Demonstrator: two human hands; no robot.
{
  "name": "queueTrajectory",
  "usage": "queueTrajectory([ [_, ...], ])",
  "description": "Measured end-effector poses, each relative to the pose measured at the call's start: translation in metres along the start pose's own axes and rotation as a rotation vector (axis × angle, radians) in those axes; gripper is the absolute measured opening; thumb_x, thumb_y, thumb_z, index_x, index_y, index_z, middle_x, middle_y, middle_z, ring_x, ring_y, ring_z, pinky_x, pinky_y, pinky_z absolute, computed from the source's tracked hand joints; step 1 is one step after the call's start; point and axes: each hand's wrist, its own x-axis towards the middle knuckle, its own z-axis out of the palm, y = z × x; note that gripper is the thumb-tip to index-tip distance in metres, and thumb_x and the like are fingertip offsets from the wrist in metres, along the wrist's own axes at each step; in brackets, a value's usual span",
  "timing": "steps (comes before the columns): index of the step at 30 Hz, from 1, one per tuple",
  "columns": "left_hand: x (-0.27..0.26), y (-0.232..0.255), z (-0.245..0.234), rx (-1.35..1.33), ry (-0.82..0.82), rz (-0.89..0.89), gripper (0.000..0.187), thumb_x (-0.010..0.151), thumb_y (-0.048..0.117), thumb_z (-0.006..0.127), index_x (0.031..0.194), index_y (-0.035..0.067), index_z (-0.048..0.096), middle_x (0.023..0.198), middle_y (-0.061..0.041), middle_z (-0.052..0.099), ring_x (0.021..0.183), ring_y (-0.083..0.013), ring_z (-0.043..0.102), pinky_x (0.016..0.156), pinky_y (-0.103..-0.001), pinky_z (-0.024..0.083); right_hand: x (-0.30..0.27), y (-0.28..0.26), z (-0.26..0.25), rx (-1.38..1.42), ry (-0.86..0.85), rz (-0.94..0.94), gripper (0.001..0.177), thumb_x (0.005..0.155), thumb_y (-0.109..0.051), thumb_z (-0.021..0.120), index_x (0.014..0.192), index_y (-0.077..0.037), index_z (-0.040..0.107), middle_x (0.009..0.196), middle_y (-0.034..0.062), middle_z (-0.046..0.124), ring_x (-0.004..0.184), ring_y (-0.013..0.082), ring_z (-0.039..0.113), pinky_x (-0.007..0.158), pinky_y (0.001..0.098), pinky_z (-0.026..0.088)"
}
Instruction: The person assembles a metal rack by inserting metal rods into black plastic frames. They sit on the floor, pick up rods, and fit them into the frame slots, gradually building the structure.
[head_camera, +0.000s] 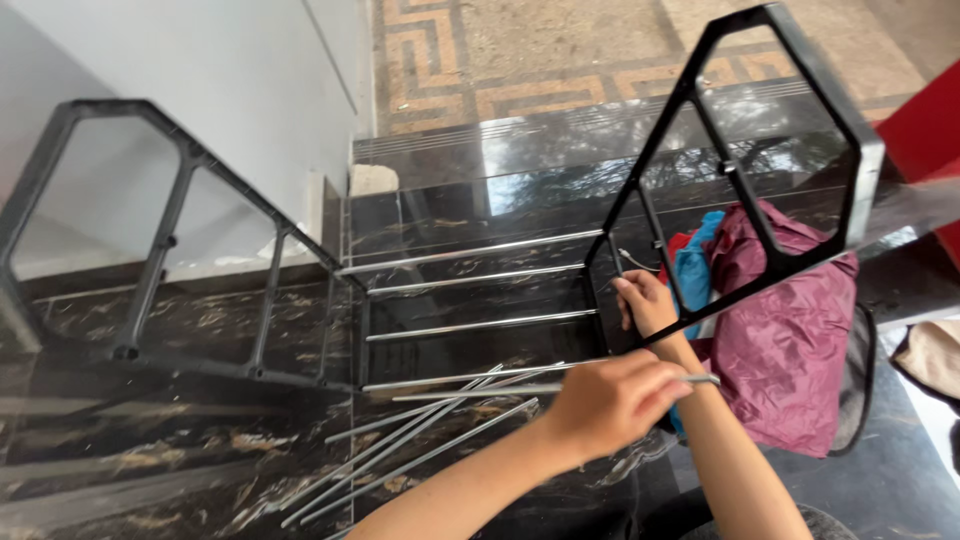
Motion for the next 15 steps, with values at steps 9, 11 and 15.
queueTrajectory([
  [9, -0.069, -0.072, 0.017, 0.165, -0.133, -0.217, 0.025, 0.105, 0.029, 0.061, 0.096, 0.008, 0.071, 0.085, -0.007, 0.069, 0.072, -0.0281, 0.070, 0.061, -0.039, 0.056, -0.008, -0.011, -0.001, -0.070, -0.025, -0.039, 0.024, 0.102, -0.019, 0.061, 0.113, 0.002, 0.059, 0.071, 0.0028, 0.058, 0.047, 0.0091, 0.051, 0.042, 0.0254, 0.043],
  [11, -0.100, -0.105, 0.019, 0.269, -0.190, -0.270, 0.022, 0.103, 0.026, 0.061, 0.100, 0.006, 0.070, 0.092, -0.010, 0.068, 0.082, -0.0303, 0.070, 0.068, -0.042, 0.056, -0.010, -0.013, 0.001, -0.080, -0.022, -0.035, 0.024, 0.102, -0.019, 0.061, 0.114, 0.002, 0.059, 0.071, 0.0025, 0.058, 0.048, 0.0087, 0.051, 0.043, 0.0251, 0.043],
  [15, -0.150, -0.166, 0.014, 0.427, -0.252, -0.329, 0.029, 0.097, 0.011, 0.063, 0.125, 0.005, 0.067, 0.114, -0.015, 0.064, 0.101, -0.0357, 0.063, 0.082, -0.047, 0.054, -0.011, -0.015, 0.004, -0.084, -0.012, -0.036, 0.024, 0.102, -0.019, 0.061, 0.114, 0.002, 0.058, 0.070, 0.0029, 0.058, 0.048, 0.0091, 0.051, 0.044, 0.0256, 0.043],
])
